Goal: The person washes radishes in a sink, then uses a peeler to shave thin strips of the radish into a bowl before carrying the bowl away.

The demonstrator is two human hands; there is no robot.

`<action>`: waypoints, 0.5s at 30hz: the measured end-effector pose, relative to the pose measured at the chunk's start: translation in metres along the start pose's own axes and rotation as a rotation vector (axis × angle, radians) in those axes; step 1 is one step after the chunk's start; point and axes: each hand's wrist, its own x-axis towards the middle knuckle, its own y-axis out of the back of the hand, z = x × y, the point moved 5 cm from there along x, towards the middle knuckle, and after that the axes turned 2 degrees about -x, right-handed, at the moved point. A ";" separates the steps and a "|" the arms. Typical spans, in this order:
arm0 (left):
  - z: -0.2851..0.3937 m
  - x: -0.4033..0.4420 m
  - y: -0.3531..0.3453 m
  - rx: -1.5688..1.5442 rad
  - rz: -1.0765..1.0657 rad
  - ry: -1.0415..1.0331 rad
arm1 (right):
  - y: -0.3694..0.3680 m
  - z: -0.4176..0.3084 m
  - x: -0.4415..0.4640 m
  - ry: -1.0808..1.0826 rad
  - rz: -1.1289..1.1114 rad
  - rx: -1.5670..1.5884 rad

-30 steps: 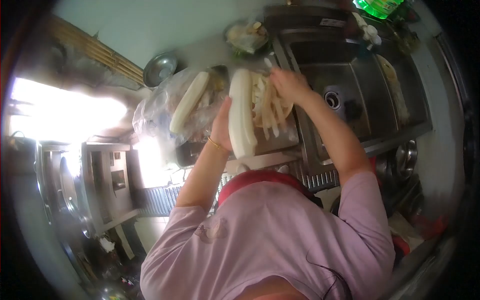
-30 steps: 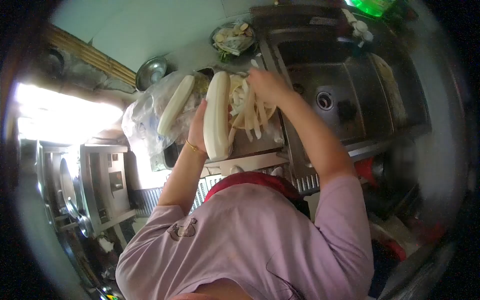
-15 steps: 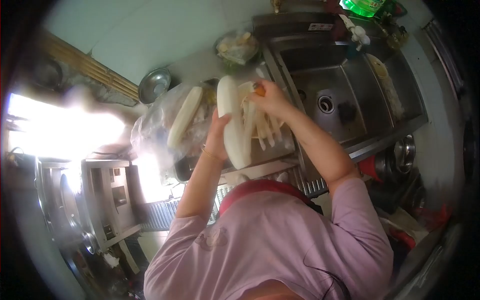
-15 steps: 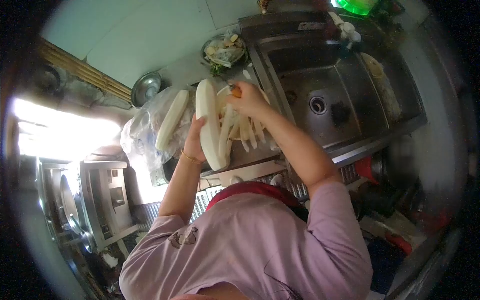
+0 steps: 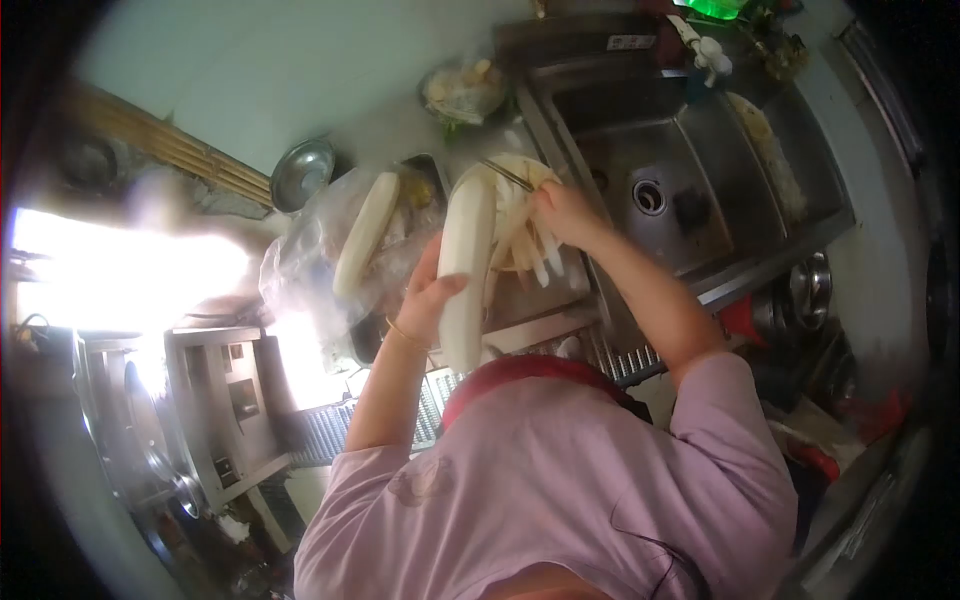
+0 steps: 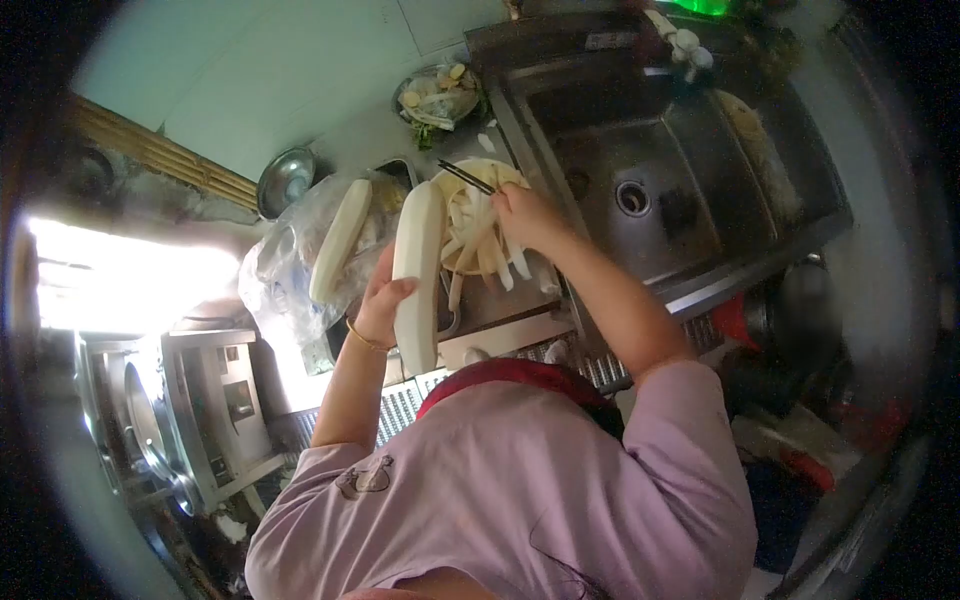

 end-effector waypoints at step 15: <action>0.004 0.020 -0.015 -0.810 0.082 0.231 | 0.007 -0.097 -0.142 0.757 -0.078 -0.157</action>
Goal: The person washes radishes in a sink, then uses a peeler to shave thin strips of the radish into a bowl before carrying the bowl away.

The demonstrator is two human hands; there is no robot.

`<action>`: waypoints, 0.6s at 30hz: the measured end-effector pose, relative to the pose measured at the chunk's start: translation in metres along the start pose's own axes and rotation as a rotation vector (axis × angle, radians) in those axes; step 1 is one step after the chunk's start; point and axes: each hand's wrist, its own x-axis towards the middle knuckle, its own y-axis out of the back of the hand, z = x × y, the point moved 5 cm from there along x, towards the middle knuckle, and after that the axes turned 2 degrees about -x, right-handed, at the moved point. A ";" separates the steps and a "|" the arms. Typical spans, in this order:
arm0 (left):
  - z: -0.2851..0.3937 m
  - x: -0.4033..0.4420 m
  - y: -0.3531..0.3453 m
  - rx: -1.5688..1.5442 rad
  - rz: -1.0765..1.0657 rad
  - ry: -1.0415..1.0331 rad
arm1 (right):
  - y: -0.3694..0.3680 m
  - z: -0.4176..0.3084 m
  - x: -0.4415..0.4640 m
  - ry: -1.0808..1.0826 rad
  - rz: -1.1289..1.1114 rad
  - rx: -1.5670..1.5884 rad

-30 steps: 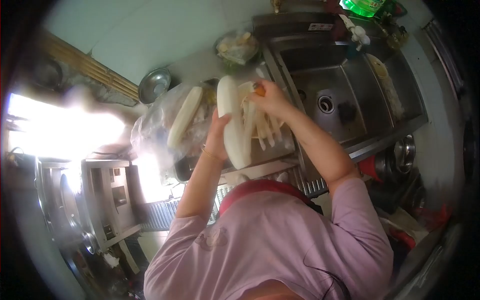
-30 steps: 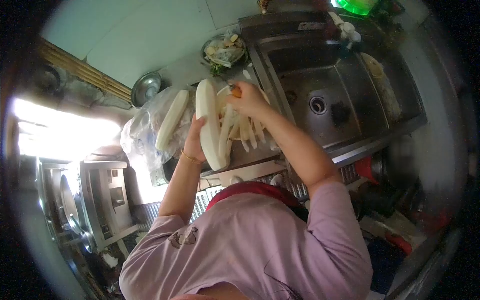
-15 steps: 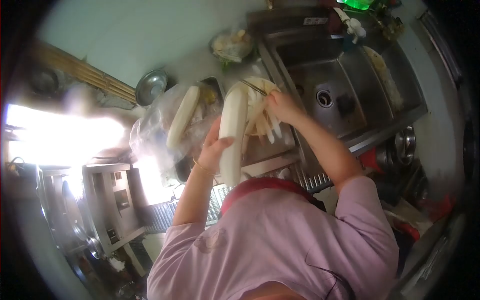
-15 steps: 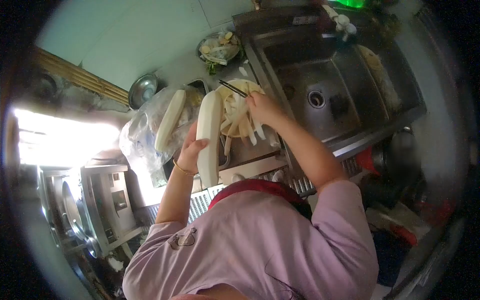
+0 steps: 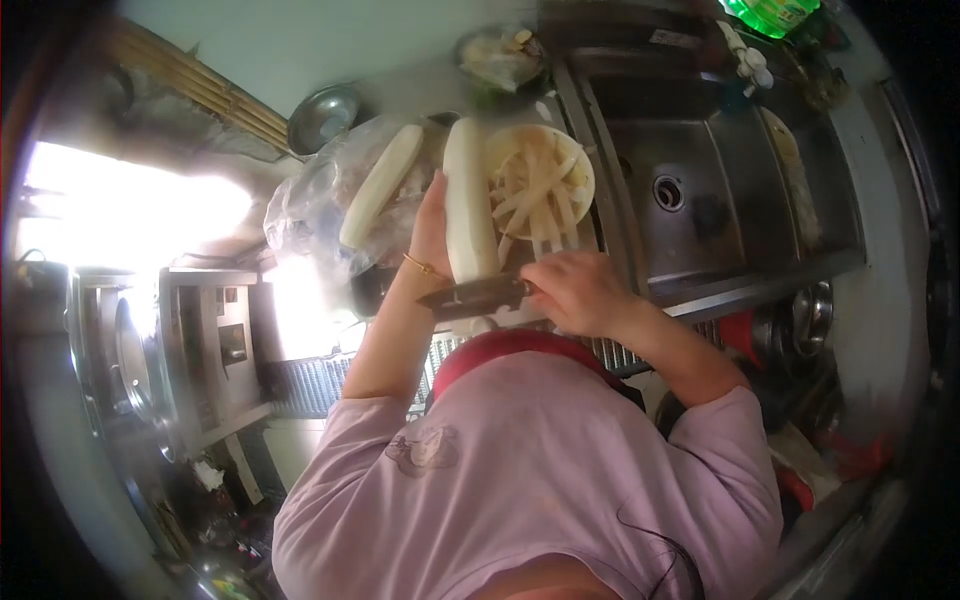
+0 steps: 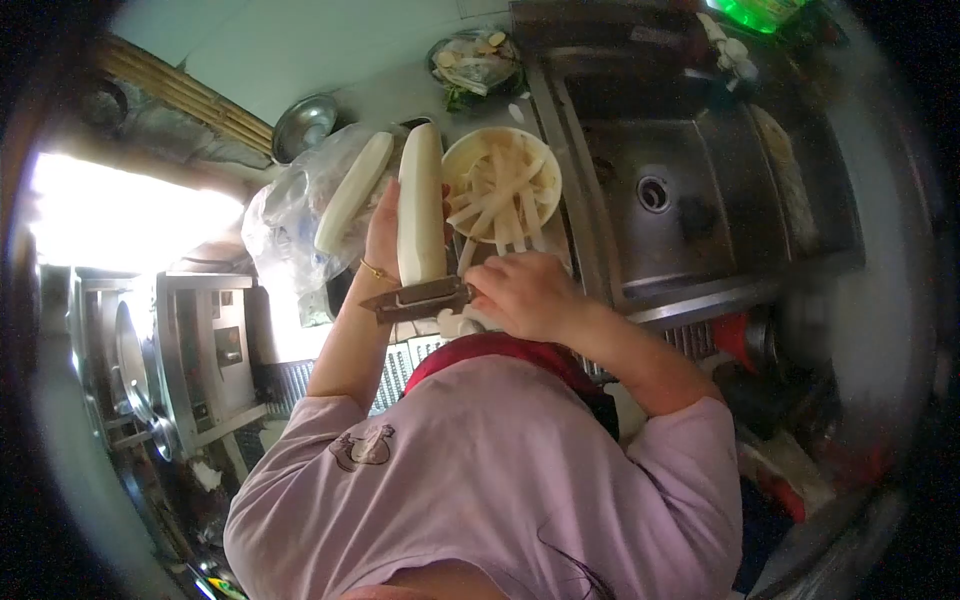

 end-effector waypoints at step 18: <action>-0.028 0.016 0.017 0.164 -0.026 0.152 | 0.010 0.213 0.052 -0.708 0.034 -0.257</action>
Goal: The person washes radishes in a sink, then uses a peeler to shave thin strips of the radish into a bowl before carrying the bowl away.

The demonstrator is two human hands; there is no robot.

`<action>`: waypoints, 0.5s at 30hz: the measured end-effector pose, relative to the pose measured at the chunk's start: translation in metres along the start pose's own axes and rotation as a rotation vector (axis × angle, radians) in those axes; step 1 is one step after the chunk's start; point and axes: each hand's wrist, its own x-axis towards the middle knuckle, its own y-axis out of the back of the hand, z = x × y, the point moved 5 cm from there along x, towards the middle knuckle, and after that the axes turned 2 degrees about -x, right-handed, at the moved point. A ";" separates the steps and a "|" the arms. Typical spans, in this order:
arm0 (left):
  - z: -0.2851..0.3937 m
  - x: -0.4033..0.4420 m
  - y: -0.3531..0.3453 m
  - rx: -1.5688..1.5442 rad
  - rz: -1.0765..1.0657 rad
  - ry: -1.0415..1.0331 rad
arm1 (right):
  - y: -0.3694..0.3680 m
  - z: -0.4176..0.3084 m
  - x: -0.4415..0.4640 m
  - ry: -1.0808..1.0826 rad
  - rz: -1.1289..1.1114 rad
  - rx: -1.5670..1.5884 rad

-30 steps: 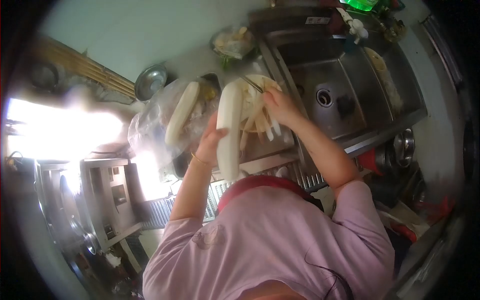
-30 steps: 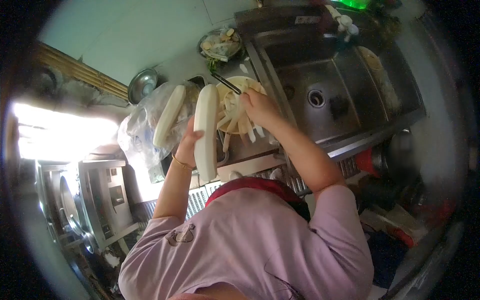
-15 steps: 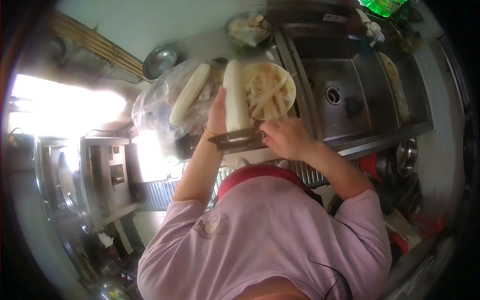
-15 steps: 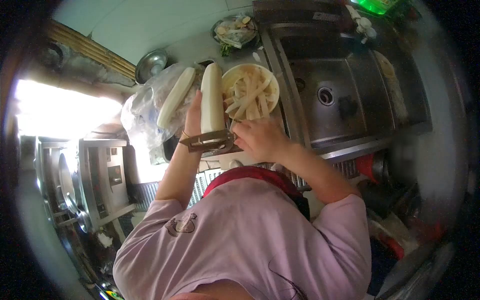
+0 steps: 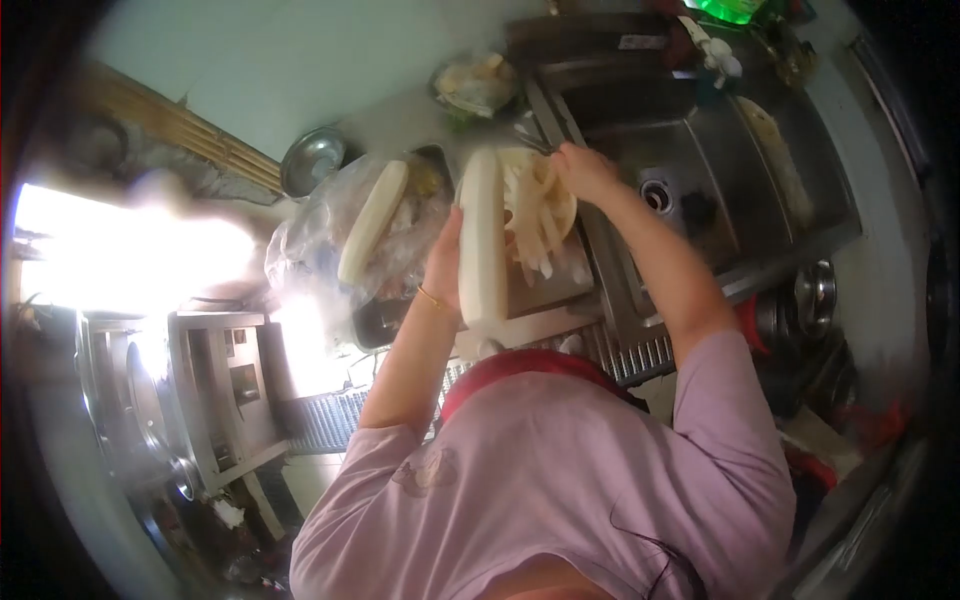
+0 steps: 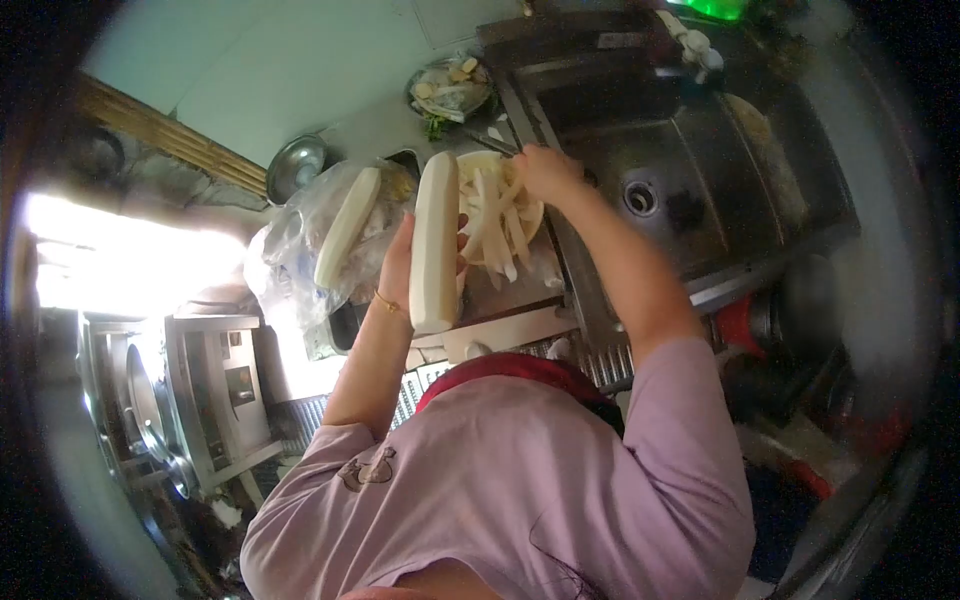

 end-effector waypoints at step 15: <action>0.020 0.018 0.009 -0.191 -0.123 -0.049 | 0.054 -0.111 -0.167 0.682 0.015 0.214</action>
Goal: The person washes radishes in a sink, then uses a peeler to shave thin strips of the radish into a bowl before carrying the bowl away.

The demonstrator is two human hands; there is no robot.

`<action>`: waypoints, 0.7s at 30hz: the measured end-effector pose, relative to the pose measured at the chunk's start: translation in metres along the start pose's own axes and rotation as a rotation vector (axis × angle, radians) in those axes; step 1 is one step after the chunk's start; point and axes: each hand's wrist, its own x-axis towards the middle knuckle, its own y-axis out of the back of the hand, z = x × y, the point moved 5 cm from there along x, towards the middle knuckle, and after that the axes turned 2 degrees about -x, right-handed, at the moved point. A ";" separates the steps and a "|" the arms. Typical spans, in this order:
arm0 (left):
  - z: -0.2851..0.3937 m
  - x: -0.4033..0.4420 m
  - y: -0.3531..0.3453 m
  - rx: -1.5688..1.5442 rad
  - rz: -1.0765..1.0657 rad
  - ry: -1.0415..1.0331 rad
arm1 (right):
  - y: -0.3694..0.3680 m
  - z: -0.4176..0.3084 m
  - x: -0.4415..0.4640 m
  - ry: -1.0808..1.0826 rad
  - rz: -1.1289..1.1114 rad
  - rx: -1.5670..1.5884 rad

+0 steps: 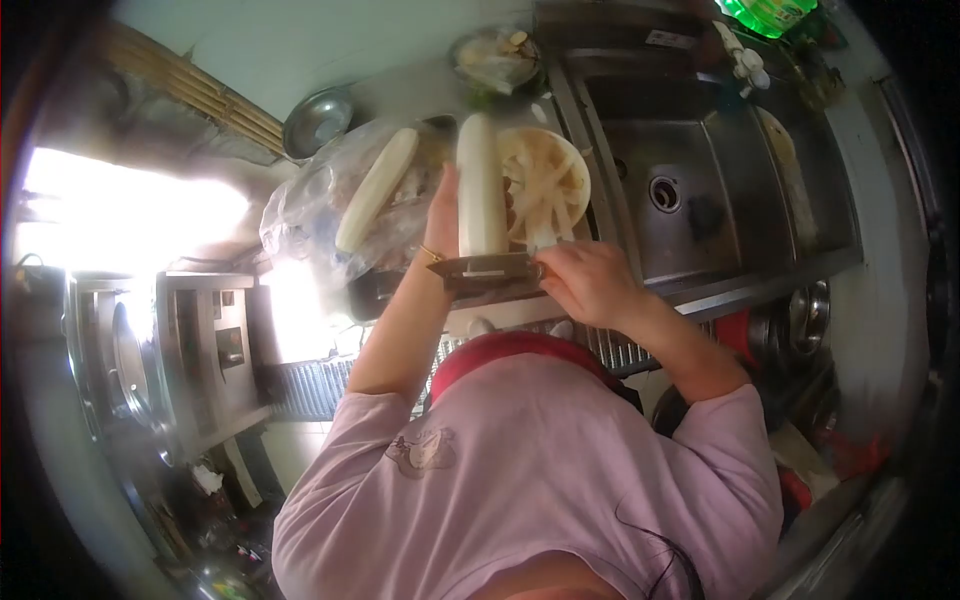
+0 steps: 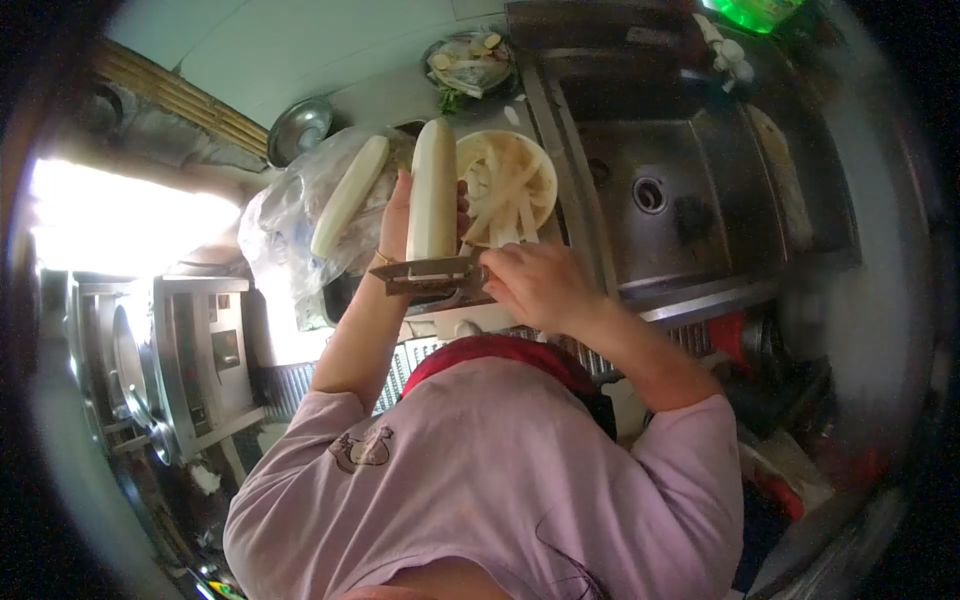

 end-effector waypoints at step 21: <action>0.000 -0.010 -0.012 0.206 0.140 -0.047 | -0.030 0.190 0.099 -0.649 0.190 0.184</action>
